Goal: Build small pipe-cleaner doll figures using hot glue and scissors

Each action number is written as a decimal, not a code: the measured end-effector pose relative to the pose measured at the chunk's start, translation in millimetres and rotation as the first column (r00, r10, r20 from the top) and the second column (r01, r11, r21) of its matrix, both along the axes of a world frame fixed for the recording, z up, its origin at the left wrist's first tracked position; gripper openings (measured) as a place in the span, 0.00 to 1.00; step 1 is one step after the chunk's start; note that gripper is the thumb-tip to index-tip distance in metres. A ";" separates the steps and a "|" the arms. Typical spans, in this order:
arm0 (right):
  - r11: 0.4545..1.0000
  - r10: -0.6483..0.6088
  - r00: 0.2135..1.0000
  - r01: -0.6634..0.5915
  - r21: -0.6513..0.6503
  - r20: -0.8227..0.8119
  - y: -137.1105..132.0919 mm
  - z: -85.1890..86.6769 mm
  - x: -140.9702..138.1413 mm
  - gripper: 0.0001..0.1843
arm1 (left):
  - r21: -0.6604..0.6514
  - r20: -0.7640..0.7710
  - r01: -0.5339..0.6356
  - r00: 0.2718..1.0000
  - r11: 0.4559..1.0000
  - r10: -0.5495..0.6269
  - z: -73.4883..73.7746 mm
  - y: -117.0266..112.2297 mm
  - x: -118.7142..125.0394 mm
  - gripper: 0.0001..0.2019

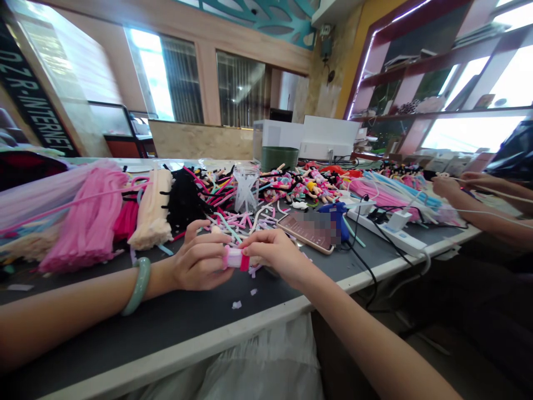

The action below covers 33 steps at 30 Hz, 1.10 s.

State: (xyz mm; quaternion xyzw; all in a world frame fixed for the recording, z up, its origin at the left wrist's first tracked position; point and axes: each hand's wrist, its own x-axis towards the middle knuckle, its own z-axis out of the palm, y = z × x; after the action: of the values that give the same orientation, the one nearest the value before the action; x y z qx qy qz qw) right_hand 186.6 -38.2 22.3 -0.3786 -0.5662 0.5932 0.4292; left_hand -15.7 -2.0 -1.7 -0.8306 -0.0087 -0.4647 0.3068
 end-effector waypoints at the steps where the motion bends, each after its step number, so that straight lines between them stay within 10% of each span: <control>1: 1.000 -0.004 1.000 0.003 -0.024 -0.018 -0.3 -0.2 -0.6 0.06 | -0.018 0.020 0.003 1.000 1.000 -0.002 -1.6 -0.1 0.9 0.11; 12: 0.994 -0.102 0.994 0.101 -0.047 -0.028 5.1 -5.3 0.1 0.06 | -0.234 -0.073 -0.051 0.997 0.971 0.035 9.0 -4.2 5.3 0.21; 33: 0.908 -0.320 0.918 0.227 0.351 0.233 5.1 -1.0 0.6 0.07 | -0.486 0.007 -0.102 0.993 0.868 0.121 8.7 -9.4 13.9 0.05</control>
State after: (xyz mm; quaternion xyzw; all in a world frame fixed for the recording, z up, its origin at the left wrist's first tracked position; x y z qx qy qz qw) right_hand 187.2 -33.2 21.2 -0.4626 -0.6505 0.3669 0.4777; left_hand -1.8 -11.5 7.0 -0.8701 -0.1783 -0.4447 0.1153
